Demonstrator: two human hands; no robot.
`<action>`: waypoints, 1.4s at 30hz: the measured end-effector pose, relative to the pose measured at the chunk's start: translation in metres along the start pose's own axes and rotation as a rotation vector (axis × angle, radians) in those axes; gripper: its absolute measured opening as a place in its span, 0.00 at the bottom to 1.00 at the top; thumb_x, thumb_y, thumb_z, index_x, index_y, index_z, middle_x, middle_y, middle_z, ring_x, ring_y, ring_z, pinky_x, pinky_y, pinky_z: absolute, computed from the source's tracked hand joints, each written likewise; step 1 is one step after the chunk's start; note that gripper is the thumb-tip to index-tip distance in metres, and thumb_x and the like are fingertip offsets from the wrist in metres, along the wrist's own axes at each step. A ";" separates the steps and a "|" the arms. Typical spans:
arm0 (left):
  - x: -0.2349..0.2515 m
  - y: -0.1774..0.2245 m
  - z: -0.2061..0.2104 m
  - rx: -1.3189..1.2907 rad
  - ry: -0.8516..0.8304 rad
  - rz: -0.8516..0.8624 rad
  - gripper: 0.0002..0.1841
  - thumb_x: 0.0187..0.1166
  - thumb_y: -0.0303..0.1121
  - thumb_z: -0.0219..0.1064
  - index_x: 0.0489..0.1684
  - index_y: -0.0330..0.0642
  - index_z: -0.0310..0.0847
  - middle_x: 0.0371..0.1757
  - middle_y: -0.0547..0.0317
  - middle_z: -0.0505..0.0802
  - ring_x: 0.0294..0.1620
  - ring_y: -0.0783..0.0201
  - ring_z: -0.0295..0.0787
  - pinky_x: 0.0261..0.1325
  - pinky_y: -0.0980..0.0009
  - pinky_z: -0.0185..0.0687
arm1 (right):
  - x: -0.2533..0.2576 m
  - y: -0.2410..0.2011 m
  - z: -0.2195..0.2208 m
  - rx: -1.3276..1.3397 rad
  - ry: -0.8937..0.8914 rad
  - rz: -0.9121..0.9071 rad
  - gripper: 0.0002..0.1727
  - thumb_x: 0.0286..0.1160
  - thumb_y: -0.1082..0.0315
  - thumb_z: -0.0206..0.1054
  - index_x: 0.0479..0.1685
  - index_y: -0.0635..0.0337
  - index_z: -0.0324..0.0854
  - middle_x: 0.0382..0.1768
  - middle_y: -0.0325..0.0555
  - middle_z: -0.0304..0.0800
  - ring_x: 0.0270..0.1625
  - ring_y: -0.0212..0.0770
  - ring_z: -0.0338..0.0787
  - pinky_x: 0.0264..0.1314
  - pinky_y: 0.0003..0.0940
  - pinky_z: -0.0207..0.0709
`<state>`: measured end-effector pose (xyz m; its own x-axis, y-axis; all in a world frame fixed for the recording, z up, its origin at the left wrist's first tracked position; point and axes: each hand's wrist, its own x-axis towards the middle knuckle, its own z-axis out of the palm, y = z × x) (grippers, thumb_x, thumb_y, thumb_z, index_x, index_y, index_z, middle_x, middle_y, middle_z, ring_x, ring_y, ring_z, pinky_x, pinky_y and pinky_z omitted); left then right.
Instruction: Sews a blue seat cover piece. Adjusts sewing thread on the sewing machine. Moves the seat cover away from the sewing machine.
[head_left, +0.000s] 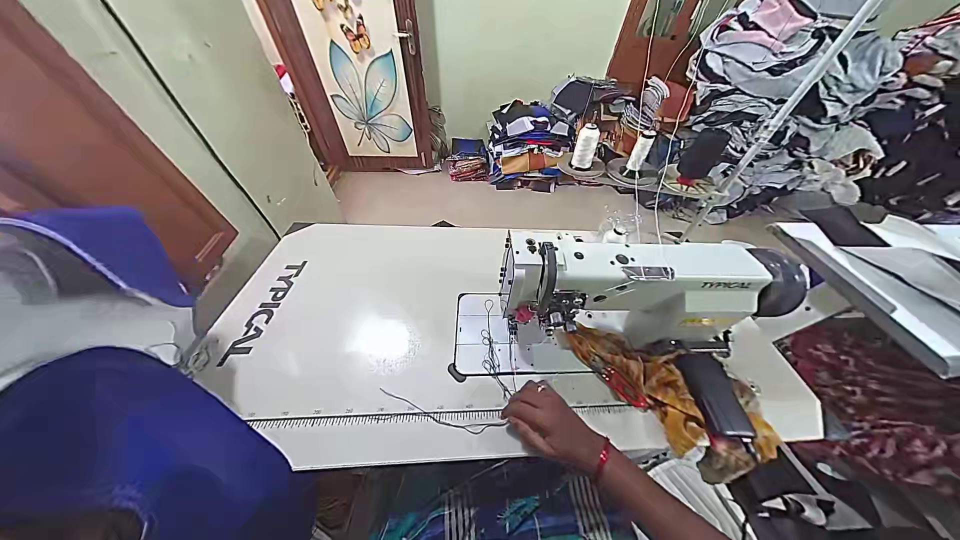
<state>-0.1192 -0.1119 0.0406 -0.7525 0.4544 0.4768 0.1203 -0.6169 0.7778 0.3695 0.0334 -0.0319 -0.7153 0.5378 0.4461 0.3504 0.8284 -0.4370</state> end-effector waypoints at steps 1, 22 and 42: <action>0.015 -0.011 0.017 -0.015 0.052 -0.002 0.20 0.90 0.25 0.44 0.72 0.15 0.62 0.61 0.33 0.87 0.64 0.49 0.87 0.71 0.52 0.80 | -0.003 0.005 -0.007 -0.100 0.093 0.112 0.16 0.84 0.62 0.57 0.47 0.56 0.91 0.46 0.47 0.94 0.54 0.48 0.92 0.57 0.48 0.83; -0.171 -0.129 0.252 0.687 -1.510 0.307 0.30 0.92 0.54 0.39 0.89 0.57 0.65 0.93 0.63 0.66 0.94 0.49 0.56 0.86 0.29 0.47 | -0.035 -0.051 0.001 -0.056 -0.140 0.459 0.43 0.82 0.37 0.57 0.84 0.66 0.70 0.86 0.71 0.63 0.90 0.64 0.62 0.91 0.58 0.56; -0.179 -0.068 0.249 0.198 -1.025 -0.730 0.21 0.88 0.37 0.50 0.72 0.38 0.78 0.23 0.69 0.86 0.18 0.75 0.79 0.25 0.76 0.80 | -0.050 0.024 -0.089 -0.473 0.237 0.804 0.19 0.81 0.70 0.59 0.63 0.74 0.83 0.50 0.67 0.93 0.52 0.65 0.94 0.57 0.61 0.85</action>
<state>0.1692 0.0088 0.0043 0.1482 0.9873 -0.0575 0.0519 0.0503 0.9974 0.4679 0.0405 0.0045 -0.0322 0.9472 0.3190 0.9273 0.1474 -0.3440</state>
